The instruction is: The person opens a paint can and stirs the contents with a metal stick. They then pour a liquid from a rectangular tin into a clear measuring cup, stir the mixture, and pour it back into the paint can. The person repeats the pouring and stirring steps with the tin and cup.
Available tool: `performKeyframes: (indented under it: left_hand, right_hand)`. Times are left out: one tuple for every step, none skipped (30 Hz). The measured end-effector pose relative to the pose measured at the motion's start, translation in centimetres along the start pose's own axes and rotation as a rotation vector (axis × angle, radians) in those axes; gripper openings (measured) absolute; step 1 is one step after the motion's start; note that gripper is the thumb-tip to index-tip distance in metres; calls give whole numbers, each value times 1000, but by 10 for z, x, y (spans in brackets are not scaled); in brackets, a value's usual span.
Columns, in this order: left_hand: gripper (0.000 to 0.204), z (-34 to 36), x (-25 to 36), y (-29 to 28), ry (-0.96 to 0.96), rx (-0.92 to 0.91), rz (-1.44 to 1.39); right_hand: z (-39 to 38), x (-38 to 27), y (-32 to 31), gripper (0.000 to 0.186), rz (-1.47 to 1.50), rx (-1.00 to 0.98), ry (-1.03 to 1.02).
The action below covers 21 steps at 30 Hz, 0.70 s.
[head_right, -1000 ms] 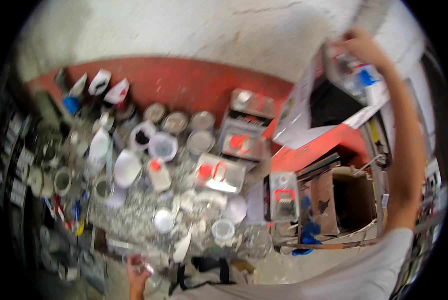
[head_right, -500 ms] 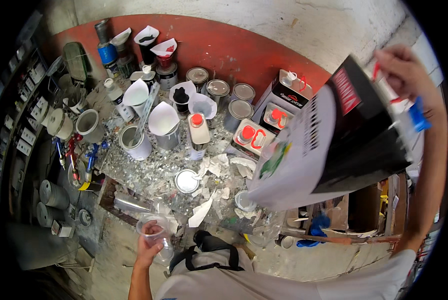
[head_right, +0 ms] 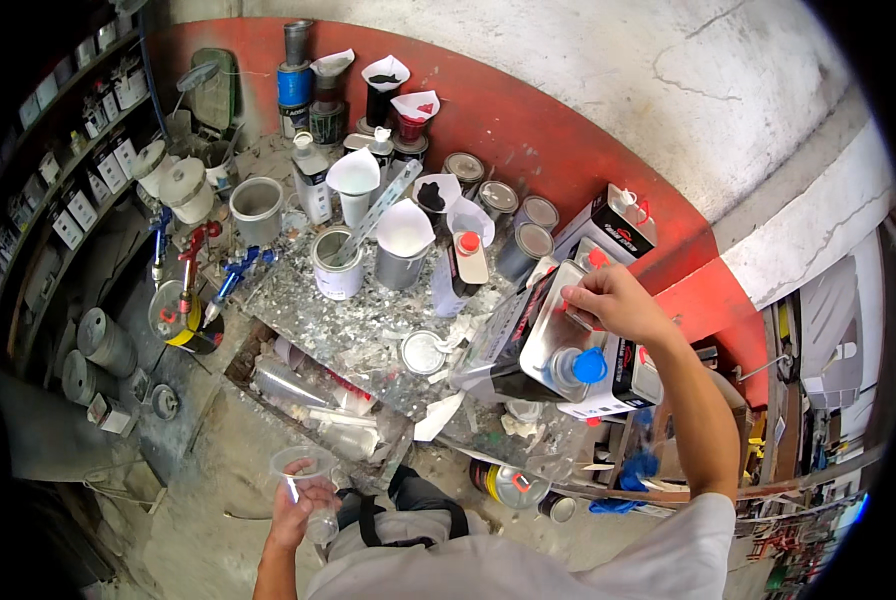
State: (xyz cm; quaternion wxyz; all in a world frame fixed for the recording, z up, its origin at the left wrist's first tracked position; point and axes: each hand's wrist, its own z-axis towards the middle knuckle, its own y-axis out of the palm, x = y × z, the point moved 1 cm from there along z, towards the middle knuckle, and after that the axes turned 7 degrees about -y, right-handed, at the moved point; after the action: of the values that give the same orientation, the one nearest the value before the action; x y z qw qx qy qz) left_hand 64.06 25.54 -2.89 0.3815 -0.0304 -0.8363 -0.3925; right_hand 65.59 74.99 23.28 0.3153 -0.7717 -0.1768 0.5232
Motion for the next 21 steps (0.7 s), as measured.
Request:
performKeyframes:
  left_hand:
    - [84, -4, 2, -4, 2, -5, 5]
    - [84, -6, 4, -7, 3, -15, 11]
    - [85, -9, 6, -10, 7, -4, 16]
    - [85, -11, 8, -13, 8, 6, 22]
    - [86, -11, 10, -15, 11, 6, 29]
    - [87, -11, 12, -17, 12, 21, 62]
    - [89, -11, 13, -19, 11, 33, 97]
    - [90, -10, 14, -21, 9, 41, 130]
    - [89, -9, 15, -21, 19, 20, 103]
    - [88, -8, 16, -21, 24, -4, 76]
    - [87, -6, 16, -23, 32, -27, 47]
    - [88, -4, 16, -25, 19, -36, 64]
    - [88, -1, 15, -27, 5, -47, 83]
    - [88, 6, 14, -28, -15, -70, 96]
    - [89, 8, 15, -22, -7, -60, 100]
    - [87, 12, 18, -14, 19, -103, 260]
    - [86, 20, 26, 0, 47, -155, 417]
    - [85, 27, 35, 17, 79, -207, 574]
    - [81, 35, 45, 38, 149, -291, 752]
    - [78, 44, 56, 63, 227, -369, 928]
    - [76, 52, 67, 91, 361, -443, 1041]
  right_hand:
    - [3, 4, 5, 40, -21, 13, -7]
    - [6, 7, 9, 40, -43, 30, -14]
    - [8, 11, 14, 40, -65, 49, -18]
    - [12, 17, 20, 40, -54, 53, -41]
    - [15, 20, 25, 41, -47, 66, -65]
    - [14, 20, 27, 42, -40, 81, -86]
    - [13, 20, 27, 38, -73, 151, -49]
    - [13, 20, 30, 36, -105, 167, -80]
    - [12, 25, 30, 34, -143, 194, -108]
    - [7, 27, 29, 32, -181, 222, -130]
    - [2, 24, 26, 29, -258, 247, -198]
    - [-1, 14, 27, 27, -334, 264, -268]
    - [-10, 0, 23, 29, -425, 356, -268]
    - [-23, -10, 18, 35, -502, 355, -192]
    - [-31, -17, 15, 42, -562, 343, -129]
    - [-38, -22, 14, 48, -620, 330, -64]
    - [-46, -27, 17, 55, -647, 292, 20]
    - [-51, -23, 19, 55, -657, 201, 60]
    - [-55, -20, 25, 55, -712, 198, 40]
    - [-56, -21, 32, 55, -770, 194, 13]
    - [-54, -27, 38, 57, -809, 167, 88]
